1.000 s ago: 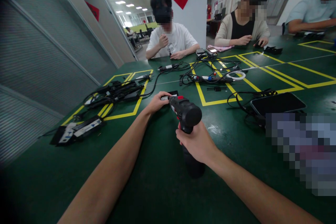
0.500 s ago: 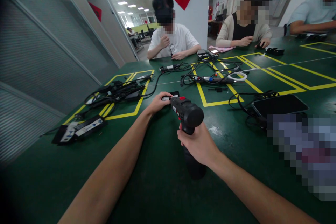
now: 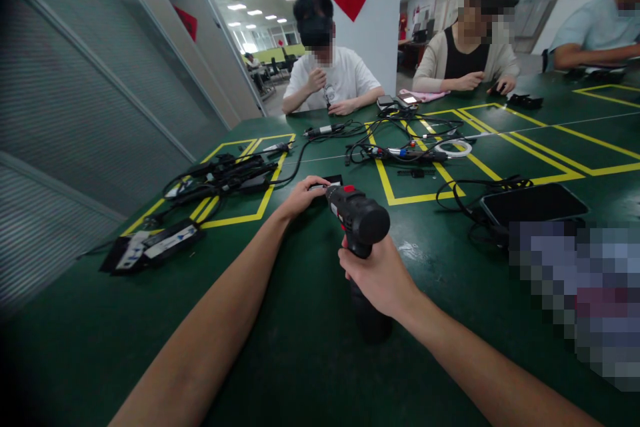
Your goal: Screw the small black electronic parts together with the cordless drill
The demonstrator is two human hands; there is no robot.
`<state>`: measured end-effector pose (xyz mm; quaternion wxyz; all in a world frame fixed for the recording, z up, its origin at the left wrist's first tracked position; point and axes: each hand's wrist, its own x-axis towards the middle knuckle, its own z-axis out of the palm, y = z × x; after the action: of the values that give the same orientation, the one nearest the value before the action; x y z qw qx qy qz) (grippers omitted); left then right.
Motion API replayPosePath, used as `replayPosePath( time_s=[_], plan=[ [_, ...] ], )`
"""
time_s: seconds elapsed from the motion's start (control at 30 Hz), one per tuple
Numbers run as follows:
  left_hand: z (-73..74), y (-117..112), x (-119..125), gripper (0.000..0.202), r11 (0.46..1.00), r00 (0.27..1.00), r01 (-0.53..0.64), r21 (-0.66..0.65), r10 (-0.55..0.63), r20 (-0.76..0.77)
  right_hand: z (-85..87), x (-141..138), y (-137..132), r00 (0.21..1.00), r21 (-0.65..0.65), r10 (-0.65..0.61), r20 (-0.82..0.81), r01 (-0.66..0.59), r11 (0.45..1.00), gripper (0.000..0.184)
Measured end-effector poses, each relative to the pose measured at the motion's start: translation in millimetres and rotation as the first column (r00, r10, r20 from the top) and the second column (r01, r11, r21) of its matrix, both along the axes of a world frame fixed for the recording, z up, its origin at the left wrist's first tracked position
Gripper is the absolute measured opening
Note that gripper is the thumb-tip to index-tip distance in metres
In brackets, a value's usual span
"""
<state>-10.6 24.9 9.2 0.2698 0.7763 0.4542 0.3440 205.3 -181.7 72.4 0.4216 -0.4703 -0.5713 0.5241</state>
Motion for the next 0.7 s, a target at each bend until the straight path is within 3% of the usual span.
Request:
replayPosePath(
  time_s=[0.43, 0.7],
  plan=[
    [-0.4, -0.9, -1.2, 0.027, 1.0, 1.0, -0.009, -0.019, 0.009, 0.014, 0.7, 1.9, -0.6, 0.999, 0.014, 0.029, 0.033, -0.03, 0.999, 0.007],
    [-0.8, 0.5, -1.8, 0.028, 1.0, 1.0, 0.008, -0.007, -0.008, 0.019, 0.0, 1.5, -0.6, 0.999, 0.012, 0.014, 0.035, -0.015, 1.0, 0.013]
  ],
)
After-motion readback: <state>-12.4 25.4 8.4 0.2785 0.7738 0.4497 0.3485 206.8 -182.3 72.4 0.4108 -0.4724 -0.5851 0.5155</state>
